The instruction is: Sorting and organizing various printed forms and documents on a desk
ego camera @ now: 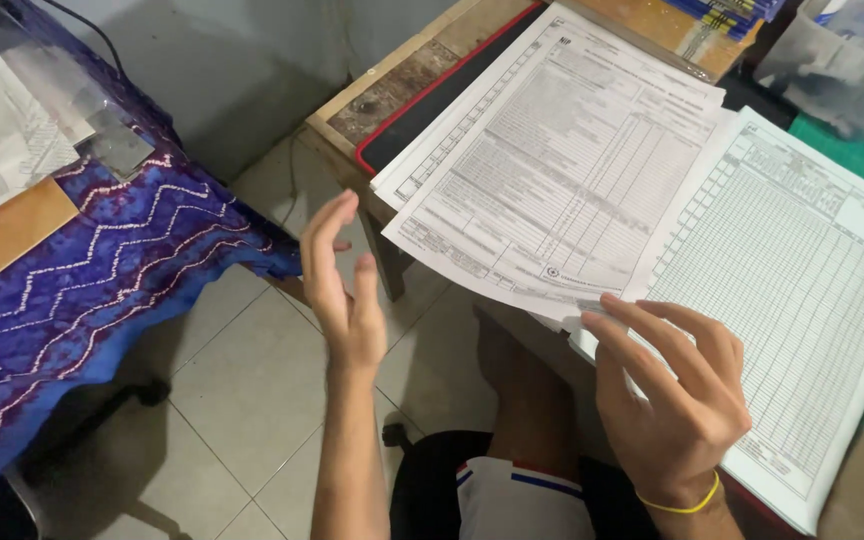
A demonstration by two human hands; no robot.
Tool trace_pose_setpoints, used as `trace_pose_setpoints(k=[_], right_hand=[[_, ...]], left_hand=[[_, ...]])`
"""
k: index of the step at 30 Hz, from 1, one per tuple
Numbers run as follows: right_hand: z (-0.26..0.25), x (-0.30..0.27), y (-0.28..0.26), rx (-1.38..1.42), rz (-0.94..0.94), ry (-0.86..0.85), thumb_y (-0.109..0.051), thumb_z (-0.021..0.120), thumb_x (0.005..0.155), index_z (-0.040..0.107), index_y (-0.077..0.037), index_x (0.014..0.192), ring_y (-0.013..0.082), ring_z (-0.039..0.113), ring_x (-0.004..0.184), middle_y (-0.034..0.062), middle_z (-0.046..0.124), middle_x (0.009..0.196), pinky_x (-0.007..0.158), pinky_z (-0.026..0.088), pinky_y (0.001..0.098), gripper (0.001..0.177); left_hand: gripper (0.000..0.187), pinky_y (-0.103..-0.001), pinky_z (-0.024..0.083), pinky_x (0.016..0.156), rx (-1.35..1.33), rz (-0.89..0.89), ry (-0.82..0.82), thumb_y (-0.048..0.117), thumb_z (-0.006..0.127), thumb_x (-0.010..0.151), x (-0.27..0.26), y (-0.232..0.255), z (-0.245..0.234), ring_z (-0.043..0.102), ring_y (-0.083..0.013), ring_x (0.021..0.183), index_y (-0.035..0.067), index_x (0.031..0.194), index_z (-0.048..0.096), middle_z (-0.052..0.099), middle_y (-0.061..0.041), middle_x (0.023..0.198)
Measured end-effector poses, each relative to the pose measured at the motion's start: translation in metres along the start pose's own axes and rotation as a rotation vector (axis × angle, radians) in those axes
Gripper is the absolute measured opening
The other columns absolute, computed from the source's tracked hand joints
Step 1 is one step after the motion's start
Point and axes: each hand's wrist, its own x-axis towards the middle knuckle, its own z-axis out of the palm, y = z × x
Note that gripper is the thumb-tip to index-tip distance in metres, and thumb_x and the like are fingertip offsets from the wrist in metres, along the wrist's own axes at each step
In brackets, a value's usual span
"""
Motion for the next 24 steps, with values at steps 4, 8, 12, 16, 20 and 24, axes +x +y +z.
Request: trace_pose_setpoints(k=[4,8,12,16,20,24], right_hand=[[0.008,-0.002,0.006,-0.028,-0.003,-0.025,0.014,0.068,0.084,0.069,-0.010,0.086,0.0253,0.059,0.079,0.0068,0.067,0.092,0.076,0.041,0.0334,0.024],[0.012,0.000,0.007,-0.024,0.012,-0.070,0.013,0.066,0.081,0.068,-0.010,0.091,0.0254,0.058,0.083,0.0066,0.066,0.096,0.078,0.038,0.0338,0.025],[0.013,0.005,0.004,-0.054,0.036,-0.098,0.005,0.070,0.083,0.068,-0.010,0.091,0.0226,0.058,0.083,0.0051,0.066,0.095,0.081,0.035,0.0321,0.018],[0.011,0.003,0.004,-0.030,0.053,-0.158,0.000,0.069,0.082,0.067,-0.012,0.094,0.0231,0.059,0.085,0.0058,0.065,0.099,0.084,0.035,0.0352,0.017],[0.004,0.006,0.001,-0.078,0.085,-0.226,-0.010,0.073,0.079,0.067,-0.014,0.097,0.0217,0.059,0.090,0.0052,0.064,0.102,0.089,0.033,0.0362,0.019],[0.003,0.003,0.004,-0.105,0.101,-0.234,-0.015,0.074,0.078,0.067,-0.016,0.097,0.0210,0.059,0.091,0.0017,0.064,0.100,0.089,0.031,0.0380,0.020]], left_hand=[[0.038,-0.031,0.040,0.088,-0.180,-0.206,-0.047,0.028,0.040,0.093,0.011,-0.025,0.011,0.047,-0.0193,0.108,0.007,0.125,0.046,0.048,-0.007,0.126],[0.031,-0.032,0.039,0.095,-0.149,-0.169,-0.043,0.019,0.042,0.096,0.022,-0.029,0.020,0.046,-0.0184,0.108,0.007,0.123,0.048,0.049,-0.009,0.117],[0.027,-0.033,0.036,0.098,-0.129,-0.183,-0.035,0.020,0.039,0.097,0.027,-0.032,0.029,0.045,-0.0177,0.109,0.008,0.116,0.054,0.046,-0.009,0.113],[0.023,-0.031,0.038,0.089,-0.100,-0.138,-0.001,0.020,0.040,0.095,0.031,-0.033,0.034,0.046,-0.0173,0.097,0.007,0.102,0.058,0.043,-0.007,0.102],[0.027,-0.030,0.039,0.086,-0.102,-0.100,-0.004,0.016,0.037,0.096,0.032,-0.033,0.035,0.046,-0.0167,0.090,0.003,0.094,0.060,0.040,-0.008,0.098],[0.030,-0.029,0.041,0.084,-0.146,-0.185,0.018,0.023,0.035,0.097,0.026,-0.036,0.036,0.049,-0.0153,0.089,0.004,0.110,0.054,0.041,-0.010,0.109]])
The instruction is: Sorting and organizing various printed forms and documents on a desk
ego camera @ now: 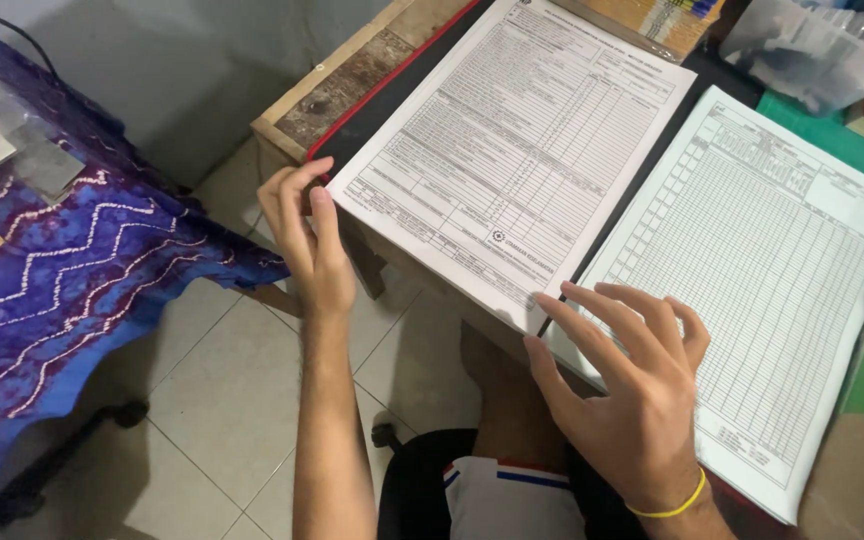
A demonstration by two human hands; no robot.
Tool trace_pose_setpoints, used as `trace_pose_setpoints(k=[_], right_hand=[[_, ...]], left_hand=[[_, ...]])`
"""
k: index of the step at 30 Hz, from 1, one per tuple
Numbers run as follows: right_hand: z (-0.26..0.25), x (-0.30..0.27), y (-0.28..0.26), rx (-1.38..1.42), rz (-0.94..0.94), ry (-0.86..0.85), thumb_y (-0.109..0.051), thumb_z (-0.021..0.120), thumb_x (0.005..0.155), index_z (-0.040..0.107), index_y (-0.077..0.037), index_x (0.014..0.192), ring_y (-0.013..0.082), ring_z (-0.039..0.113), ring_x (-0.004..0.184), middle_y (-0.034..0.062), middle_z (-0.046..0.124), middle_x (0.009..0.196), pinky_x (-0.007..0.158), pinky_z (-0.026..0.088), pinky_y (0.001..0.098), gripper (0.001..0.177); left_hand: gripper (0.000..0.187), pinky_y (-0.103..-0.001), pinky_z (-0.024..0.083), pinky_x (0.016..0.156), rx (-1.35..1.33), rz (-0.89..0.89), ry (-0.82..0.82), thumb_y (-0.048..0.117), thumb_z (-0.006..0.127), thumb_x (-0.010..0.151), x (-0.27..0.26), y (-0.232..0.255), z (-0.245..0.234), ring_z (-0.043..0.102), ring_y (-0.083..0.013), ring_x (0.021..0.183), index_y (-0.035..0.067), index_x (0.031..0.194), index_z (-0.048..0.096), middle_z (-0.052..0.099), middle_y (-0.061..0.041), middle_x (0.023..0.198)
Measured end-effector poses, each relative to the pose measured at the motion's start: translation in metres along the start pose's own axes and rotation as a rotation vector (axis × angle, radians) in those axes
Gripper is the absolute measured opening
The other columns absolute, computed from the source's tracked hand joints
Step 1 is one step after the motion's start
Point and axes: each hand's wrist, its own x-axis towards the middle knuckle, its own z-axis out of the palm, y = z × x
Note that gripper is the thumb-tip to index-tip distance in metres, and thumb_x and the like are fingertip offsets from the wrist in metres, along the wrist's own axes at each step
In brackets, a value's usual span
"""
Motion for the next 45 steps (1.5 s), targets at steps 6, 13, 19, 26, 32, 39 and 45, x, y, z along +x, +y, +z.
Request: trace_pose_setpoints(k=[6,13,19,26,32,39,45], right_hand=[[0.003,-0.004,0.003,-0.071,-0.008,-0.064,-0.025,0.074,0.076,0.065,-0.022,0.097,0.0235,0.057,0.095,-0.0014,0.063,0.103,0.093,0.028,0.0516,0.022],[-0.027,-0.024,0.007,-0.113,0.021,-0.097,-0.027,0.067,0.081,0.056,-0.020,0.117,0.0250,0.056,0.105,0.0027,0.057,0.118,0.101,0.025,0.0563,0.038],[-0.080,-0.062,0.008,0.078,0.141,-0.108,-0.021,0.060,0.082,0.058,-0.010,0.111,0.0262,0.055,0.106,0.0087,0.057,0.118,0.100,0.034,0.0436,0.031],[-0.178,-0.135,0.015,-0.105,0.159,-0.118,-0.024,0.058,0.076,0.066,-0.028,0.087,0.0113,0.060,0.085,-0.0041,0.066,0.096,0.077,0.046,0.0241,0.013],[-0.229,-0.210,0.084,-0.235,0.224,0.135,-0.005,0.061,0.083,0.052,0.001,0.095,0.0292,0.060,0.091,0.0220,0.062,0.100,0.102,0.041,0.0534,0.016],[-0.273,-0.186,0.077,-0.356,0.258,-0.090,-0.006,0.073,0.074,0.058,0.009,0.113,0.0416,0.057,0.118,0.0259,0.063,0.113,0.101,0.047,0.0440,0.045],[-0.273,-0.192,0.077,-0.385,0.227,0.027,-0.002,0.071,0.080,0.063,0.003,0.102,0.0370,0.062,0.108,0.0199,0.067,0.100,0.115,0.029,0.0561,0.024]], left_hand=[[0.028,-0.036,0.038,0.091,0.091,0.026,-0.044,0.025,0.039,0.096,-0.006,0.000,-0.002,0.043,-0.0199,0.104,0.006,0.108,0.056,0.039,-0.010,0.107],[0.025,-0.034,0.038,0.084,0.244,0.253,0.067,0.014,0.045,0.095,-0.034,0.054,0.009,0.044,-0.0235,0.095,0.000,0.117,0.048,0.045,-0.013,0.110],[0.013,-0.027,0.034,0.063,0.065,0.582,-0.416,0.019,0.052,0.085,-0.104,0.119,0.050,0.056,-0.0107,0.064,0.010,0.092,0.059,0.065,-0.001,0.083],[0.032,-0.029,0.034,0.087,-0.136,0.710,-0.565,0.018,0.033,0.096,-0.139,0.209,0.059,0.058,-0.0088,0.083,0.016,0.097,0.065,0.067,0.004,0.098],[0.023,-0.031,0.030,0.088,-0.027,0.870,-0.684,0.022,0.045,0.099,-0.151,0.260,0.085,0.059,-0.0082,0.099,0.022,0.108,0.066,0.066,0.006,0.111],[0.006,-0.042,0.037,0.088,-0.108,0.961,-0.665,0.006,0.068,0.090,-0.161,0.283,0.110,0.062,-0.0175,0.084,0.011,0.088,0.070,0.064,0.001,0.082],[0.026,-0.041,0.035,0.089,-0.103,0.969,-0.806,-0.007,0.067,0.089,-0.149,0.302,0.111,0.058,-0.0222,0.086,0.009,0.070,0.057,0.056,0.003,0.063]])
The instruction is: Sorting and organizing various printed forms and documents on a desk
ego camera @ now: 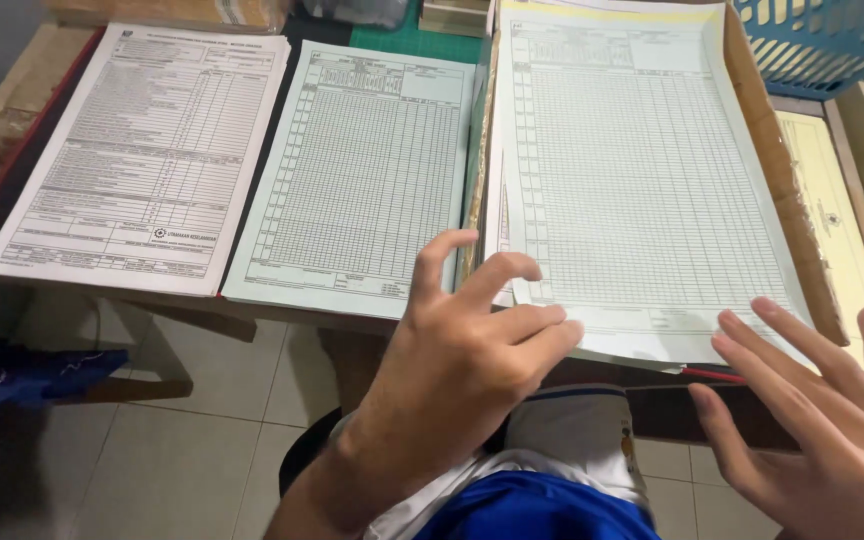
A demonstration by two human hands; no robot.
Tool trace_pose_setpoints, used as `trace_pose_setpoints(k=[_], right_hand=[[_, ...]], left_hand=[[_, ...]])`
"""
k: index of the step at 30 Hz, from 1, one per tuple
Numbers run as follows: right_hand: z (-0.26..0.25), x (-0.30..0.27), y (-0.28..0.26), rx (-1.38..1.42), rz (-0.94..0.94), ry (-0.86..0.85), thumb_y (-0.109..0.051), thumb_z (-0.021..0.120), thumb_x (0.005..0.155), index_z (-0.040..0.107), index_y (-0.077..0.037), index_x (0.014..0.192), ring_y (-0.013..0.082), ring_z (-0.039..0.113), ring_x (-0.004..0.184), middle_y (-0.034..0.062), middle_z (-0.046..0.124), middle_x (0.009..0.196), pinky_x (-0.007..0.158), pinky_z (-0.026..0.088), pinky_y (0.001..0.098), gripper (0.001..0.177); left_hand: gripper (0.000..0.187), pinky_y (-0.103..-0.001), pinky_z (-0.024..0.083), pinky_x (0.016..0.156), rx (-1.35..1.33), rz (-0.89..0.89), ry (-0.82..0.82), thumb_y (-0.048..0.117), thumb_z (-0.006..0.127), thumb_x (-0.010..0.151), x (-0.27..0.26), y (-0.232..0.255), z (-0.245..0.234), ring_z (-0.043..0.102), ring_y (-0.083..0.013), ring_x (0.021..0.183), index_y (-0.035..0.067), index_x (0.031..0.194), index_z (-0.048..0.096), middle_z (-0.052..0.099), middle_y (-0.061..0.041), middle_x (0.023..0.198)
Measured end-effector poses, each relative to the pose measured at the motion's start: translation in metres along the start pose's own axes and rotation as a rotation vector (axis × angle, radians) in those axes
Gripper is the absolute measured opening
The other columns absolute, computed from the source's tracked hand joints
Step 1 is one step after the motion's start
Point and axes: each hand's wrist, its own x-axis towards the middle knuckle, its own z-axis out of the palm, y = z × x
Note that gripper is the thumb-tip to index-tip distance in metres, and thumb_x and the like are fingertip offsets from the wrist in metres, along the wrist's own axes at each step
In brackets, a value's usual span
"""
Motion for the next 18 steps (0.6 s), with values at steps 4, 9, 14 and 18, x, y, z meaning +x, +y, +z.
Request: trace_pose_setpoints(k=[4,9,14,18], right_hand=[[-0.002,0.003,-0.001,0.033,0.033,-0.022,-0.001,0.068,0.079,0.064,-0.001,0.098,0.0322,0.061,0.106,0.0151,0.066,0.101,0.114,0.028,0.0549,0.019],[0.002,0.003,0.002,0.092,0.038,0.038,0.001,0.066,0.080,0.066,0.000,0.090,0.0340,0.064,0.100,0.0150,0.066,0.096,0.112,0.029,0.0516,0.011],[0.002,0.002,0.006,0.103,0.067,0.031,0.002,0.066,0.079,0.066,-0.002,0.093,0.0322,0.063,0.101,0.0142,0.066,0.098,0.111,0.032,0.0497,0.015],[0.002,0.001,0.011,0.101,0.059,0.008,0.000,0.064,0.079,0.065,-0.004,0.095,0.0307,0.063,0.101,0.0117,0.066,0.099,0.109,0.032,0.0497,0.017]], left_hand=[[0.009,-0.057,0.033,0.093,-0.110,-0.078,-0.193,-0.001,0.067,0.080,0.004,0.001,-0.008,0.057,-0.0241,0.088,0.007,0.081,0.066,0.066,0.002,0.075],[0.017,-0.054,0.039,0.087,0.008,-0.057,-0.051,-0.003,0.077,0.078,0.009,0.002,-0.005,0.061,-0.0241,0.084,0.006,0.070,0.065,0.065,0.001,0.068],[0.013,-0.065,0.030,0.093,-0.111,-0.132,-0.410,0.005,0.066,0.071,0.009,-0.009,-0.008,0.054,-0.0245,0.098,0.014,0.080,0.068,0.067,-0.001,0.095],[0.006,-0.064,0.029,0.093,-0.171,-0.115,-0.395,0.011,0.063,0.077,0.021,-0.016,-0.008,0.054,-0.0232,0.097,0.011,0.074,0.068,0.067,0.000,0.093]])
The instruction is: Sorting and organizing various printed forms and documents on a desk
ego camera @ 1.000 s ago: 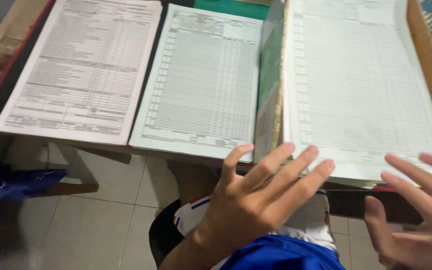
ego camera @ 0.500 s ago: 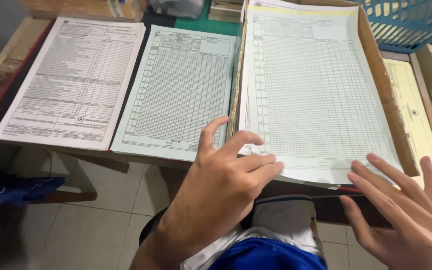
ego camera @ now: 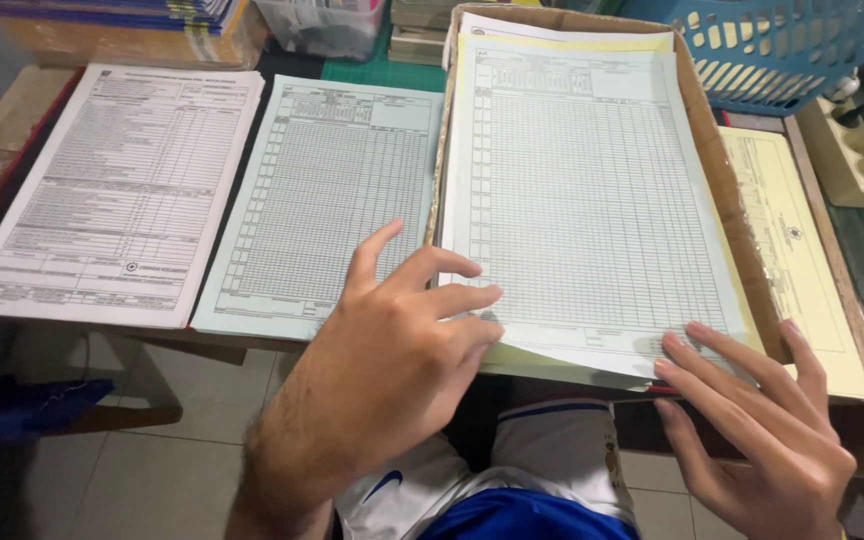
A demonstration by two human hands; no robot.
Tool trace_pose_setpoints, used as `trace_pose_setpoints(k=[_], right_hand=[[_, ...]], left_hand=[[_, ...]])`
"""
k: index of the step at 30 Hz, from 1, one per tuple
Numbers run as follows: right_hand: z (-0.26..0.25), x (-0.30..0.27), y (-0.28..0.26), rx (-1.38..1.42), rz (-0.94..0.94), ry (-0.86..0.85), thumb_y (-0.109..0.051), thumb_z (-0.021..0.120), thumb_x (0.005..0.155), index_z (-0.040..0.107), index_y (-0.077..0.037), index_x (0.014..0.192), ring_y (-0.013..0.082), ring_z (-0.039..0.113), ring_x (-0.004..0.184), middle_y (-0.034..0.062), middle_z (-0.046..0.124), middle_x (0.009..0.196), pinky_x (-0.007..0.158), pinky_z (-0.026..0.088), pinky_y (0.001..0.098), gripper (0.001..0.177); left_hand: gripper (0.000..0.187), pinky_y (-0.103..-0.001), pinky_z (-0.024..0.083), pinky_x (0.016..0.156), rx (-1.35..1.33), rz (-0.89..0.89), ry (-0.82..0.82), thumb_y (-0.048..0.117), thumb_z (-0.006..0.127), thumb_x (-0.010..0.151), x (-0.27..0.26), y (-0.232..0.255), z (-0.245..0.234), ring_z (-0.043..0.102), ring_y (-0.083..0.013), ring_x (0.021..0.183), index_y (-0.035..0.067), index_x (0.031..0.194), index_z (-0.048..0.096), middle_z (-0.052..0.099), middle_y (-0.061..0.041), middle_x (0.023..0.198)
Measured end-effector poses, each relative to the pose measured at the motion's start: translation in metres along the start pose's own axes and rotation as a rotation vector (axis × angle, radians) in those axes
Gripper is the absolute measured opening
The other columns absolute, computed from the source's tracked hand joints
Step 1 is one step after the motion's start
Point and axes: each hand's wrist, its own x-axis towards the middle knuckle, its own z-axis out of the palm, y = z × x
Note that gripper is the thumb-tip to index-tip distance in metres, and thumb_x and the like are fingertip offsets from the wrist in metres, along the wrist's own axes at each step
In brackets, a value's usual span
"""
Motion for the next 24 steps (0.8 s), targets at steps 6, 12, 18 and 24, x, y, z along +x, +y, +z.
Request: trace_pose_setpoints(k=[6,12,18,24], right_hand=[[-0.006,0.000,0.000,0.036,0.024,-0.047,0.003,0.060,0.078,0.062,-0.006,0.099,0.0290,0.061,0.105,0.0103,0.064,0.103,0.116,0.018,0.0583,0.023],[0.000,-0.001,-0.007,-0.047,0.062,0.067,0.013,0.065,0.079,0.062,-0.003,0.098,0.0284,0.063,0.099,0.0132,0.065,0.099,0.115,0.028,0.0602,0.025],[0.009,-0.030,0.004,-0.008,0.089,0.130,0.016,0.055,0.082,0.057,0.004,0.099,0.0351,0.061,0.102,0.0224,0.062,0.104,0.119,0.032,0.0588,0.021],[0.017,0.012,-0.036,0.090,-0.015,0.151,0.005,0.054,0.086,0.056,-0.006,0.092,0.0312,0.062,0.098,0.0131,0.063,0.096,0.117,0.032,0.0584,0.013]], left_hand=[[0.016,-0.060,0.038,0.091,0.105,0.107,0.115,-0.008,0.068,0.074,0.016,0.004,0.000,0.058,-0.0229,0.084,0.005,0.065,0.064,0.061,0.000,0.063],[0.017,-0.034,0.041,0.081,0.351,0.297,0.556,0.002,0.060,0.092,0.024,0.011,-0.013,0.061,-0.0168,0.080,0.006,0.077,0.067,0.069,-0.003,0.089],[0.012,-0.030,0.039,0.083,0.356,0.173,0.563,0.008,0.072,0.086,-0.005,0.014,-0.020,0.059,-0.0028,0.086,0.019,0.082,0.069,0.070,0.010,0.091],[0.008,-0.027,0.035,0.080,0.551,0.157,0.622,0.021,0.067,0.084,-0.063,-0.004,-0.032,0.051,-0.0050,0.084,0.024,0.084,0.060,0.066,0.014,0.087]])
